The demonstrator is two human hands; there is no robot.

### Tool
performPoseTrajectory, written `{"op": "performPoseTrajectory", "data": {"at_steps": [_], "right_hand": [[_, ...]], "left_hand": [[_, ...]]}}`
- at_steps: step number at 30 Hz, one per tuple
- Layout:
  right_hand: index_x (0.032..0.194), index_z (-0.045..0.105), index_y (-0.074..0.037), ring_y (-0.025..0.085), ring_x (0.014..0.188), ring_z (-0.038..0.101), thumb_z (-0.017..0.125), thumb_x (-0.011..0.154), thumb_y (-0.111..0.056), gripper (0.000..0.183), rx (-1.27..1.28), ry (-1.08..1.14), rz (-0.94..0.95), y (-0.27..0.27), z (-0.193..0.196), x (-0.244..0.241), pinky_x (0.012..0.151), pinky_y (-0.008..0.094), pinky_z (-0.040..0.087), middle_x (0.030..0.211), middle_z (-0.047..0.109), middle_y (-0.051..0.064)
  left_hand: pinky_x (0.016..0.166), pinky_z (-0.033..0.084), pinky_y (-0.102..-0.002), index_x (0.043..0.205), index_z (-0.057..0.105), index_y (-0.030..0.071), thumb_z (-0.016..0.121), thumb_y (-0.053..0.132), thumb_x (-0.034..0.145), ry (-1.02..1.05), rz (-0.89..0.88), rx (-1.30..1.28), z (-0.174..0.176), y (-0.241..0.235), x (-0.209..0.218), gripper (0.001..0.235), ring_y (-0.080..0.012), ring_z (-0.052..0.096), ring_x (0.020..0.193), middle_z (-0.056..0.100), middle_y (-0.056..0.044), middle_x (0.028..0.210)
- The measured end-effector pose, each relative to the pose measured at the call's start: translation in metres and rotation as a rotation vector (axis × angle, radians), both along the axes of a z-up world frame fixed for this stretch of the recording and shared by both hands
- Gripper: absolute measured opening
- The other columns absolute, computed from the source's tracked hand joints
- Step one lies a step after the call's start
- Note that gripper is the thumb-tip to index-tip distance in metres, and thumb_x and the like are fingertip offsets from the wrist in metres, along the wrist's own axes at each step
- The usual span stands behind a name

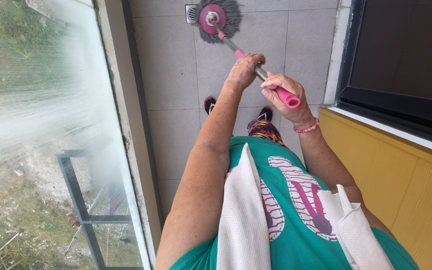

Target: The person mops a tiled balcony floor using a pink spin mop. They move the mop back and forth across the surface, covering areas near a glass railing and a yellow wall.

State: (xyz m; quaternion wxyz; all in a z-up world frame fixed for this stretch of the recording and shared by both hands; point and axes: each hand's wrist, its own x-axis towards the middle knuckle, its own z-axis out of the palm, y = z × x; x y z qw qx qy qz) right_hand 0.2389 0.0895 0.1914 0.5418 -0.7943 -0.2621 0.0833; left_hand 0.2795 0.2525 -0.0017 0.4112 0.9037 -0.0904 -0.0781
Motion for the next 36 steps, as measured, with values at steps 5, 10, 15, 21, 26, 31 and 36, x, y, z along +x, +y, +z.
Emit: {"op": "performPoseTrajectory", "data": {"at_steps": [5, 10, 15, 21, 26, 31, 36], "right_hand": [[0.104, 0.066, -0.004, 0.019, 0.087, 0.071, 0.074, 0.097, -0.003, 0.011, 0.027, 0.007, 0.041, 0.0, -0.004, -0.016, 0.118, 0.043, 0.051, 0.094, 0.07, 0.006], [0.107, 0.069, -0.003, 0.019, 0.096, 0.072, 0.072, 0.096, 0.001, 0.013, 0.009, 0.072, -0.026, -0.045, 0.007, -0.04, 0.106, 0.038, 0.054, 0.103, 0.072, 0.01], [0.11, 0.069, -0.002, 0.019, 0.106, 0.071, 0.073, 0.098, 0.003, 0.014, -0.078, 0.115, -0.22, -0.098, 0.033, -0.056, 0.1, 0.031, 0.055, 0.105, 0.072, 0.012], [0.108, 0.067, -0.001, 0.009, 0.09, 0.067, 0.069, 0.102, 0.004, 0.008, 0.007, 0.15, -0.248, -0.117, 0.034, -0.045, 0.118, 0.039, 0.053, 0.106, 0.073, 0.01], [0.109, 0.063, -0.001, 0.011, 0.098, 0.068, 0.069, 0.102, 0.004, 0.01, 0.135, 0.209, -0.125, -0.092, 0.023, -0.02, 0.126, 0.045, 0.049, 0.109, 0.072, 0.01], [0.105, 0.064, -0.003, 0.017, 0.106, 0.071, 0.069, 0.097, 0.006, 0.014, 0.148, 0.201, 0.045, -0.026, 0.018, -0.005, 0.127, 0.048, 0.046, 0.109, 0.072, 0.011], [0.104, 0.066, -0.007, 0.019, 0.105, 0.073, 0.074, 0.095, 0.003, 0.015, 0.082, 0.05, 0.238, 0.055, 0.021, 0.018, 0.125, 0.048, 0.045, 0.111, 0.073, 0.009]], "left_hand": [[0.092, 0.051, -0.04, 0.098, 0.07, 0.011, 0.072, -0.002, 0.08, 0.016, -0.011, -0.013, -0.017, 0.01, -0.023, 0.022, -0.0291, 0.067, 0.099, 0.072, -0.008, 0.095], [0.095, 0.05, -0.042, 0.101, 0.071, 0.012, 0.07, 0.003, 0.085, -0.046, -0.118, -0.011, -0.025, -0.041, -0.033, 0.018, -0.0294, 0.066, 0.102, 0.071, -0.009, 0.094], [0.093, 0.051, -0.043, 0.105, 0.07, 0.013, 0.07, 0.008, 0.086, 0.052, -0.253, -0.092, -0.003, -0.121, -0.025, 0.02, -0.0293, 0.066, 0.102, 0.073, -0.008, 0.097], [0.09, 0.052, -0.044, 0.104, 0.067, 0.011, 0.07, 0.006, 0.084, 0.128, -0.285, -0.07, 0.011, -0.134, -0.017, 0.021, -0.0295, 0.069, 0.099, 0.074, -0.01, 0.09], [0.087, 0.054, -0.044, 0.101, 0.066, 0.01, 0.069, 0.003, 0.083, 0.082, -0.189, -0.053, 0.008, -0.092, -0.018, 0.019, -0.0295, 0.072, 0.095, 0.074, -0.009, 0.087], [0.083, 0.053, -0.045, 0.105, 0.067, 0.011, 0.068, 0.003, 0.084, 0.01, -0.074, -0.012, 0.007, -0.007, -0.026, 0.022, -0.0325, 0.07, 0.093, 0.073, -0.011, 0.087], [0.081, 0.053, -0.043, 0.106, 0.067, 0.012, 0.074, 0.006, 0.079, -0.114, 0.136, -0.073, 0.023, 0.075, -0.023, 0.028, -0.0296, 0.07, 0.089, 0.072, -0.007, 0.084]]}}
